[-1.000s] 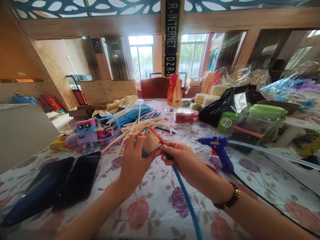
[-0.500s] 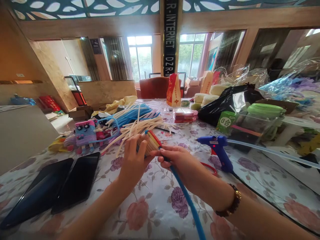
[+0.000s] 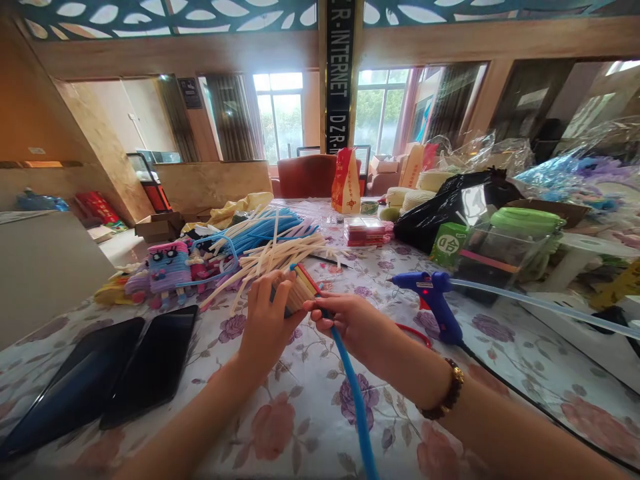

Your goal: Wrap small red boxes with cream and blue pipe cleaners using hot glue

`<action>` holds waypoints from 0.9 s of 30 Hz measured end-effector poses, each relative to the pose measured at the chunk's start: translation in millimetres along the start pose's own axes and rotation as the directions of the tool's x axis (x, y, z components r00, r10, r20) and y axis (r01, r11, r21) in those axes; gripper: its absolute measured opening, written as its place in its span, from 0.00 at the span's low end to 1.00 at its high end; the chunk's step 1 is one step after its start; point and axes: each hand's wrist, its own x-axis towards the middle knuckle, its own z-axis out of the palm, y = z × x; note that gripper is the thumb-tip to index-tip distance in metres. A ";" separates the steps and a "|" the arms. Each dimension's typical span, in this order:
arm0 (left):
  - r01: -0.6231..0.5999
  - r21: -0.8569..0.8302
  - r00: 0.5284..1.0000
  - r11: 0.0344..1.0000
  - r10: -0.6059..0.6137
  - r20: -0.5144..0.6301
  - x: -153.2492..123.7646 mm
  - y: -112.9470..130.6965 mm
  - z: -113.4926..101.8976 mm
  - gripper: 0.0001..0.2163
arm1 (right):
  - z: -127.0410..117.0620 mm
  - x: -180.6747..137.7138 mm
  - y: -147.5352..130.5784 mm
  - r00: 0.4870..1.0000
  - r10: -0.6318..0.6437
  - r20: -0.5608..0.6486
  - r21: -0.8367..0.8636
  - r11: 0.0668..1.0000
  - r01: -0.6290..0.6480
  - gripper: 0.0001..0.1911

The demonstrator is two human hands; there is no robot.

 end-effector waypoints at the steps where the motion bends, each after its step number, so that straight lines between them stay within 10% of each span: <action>1: 0.045 -0.039 0.999 0.998 -0.045 0.020 -0.2 -0.3 0.5 0.18 | -1.7 1.3 -0.7 1.000 0.011 -0.005 -0.013 1.000 -0.011 0.02; 17: 0.381 -0.452 0.922 0.806 -0.369 0.119 5.2 6.6 -3.9 0.28 | -17.8 17.2 1.7 0.994 -0.052 0.094 -0.434 0.897 0.088 0.15; 23: 0.405 -0.519 0.912 0.752 -0.375 0.169 6.8 5.1 -6.0 0.28 | -12.3 8.1 -2.3 0.944 -0.317 0.092 -0.700 0.653 0.288 0.40; 27: 0.338 -0.585 0.940 0.737 -0.288 0.181 5.9 7.7 -7.1 0.27 | -17.3 11.3 -0.2 0.774 -0.597 0.210 -0.826 0.315 0.467 0.40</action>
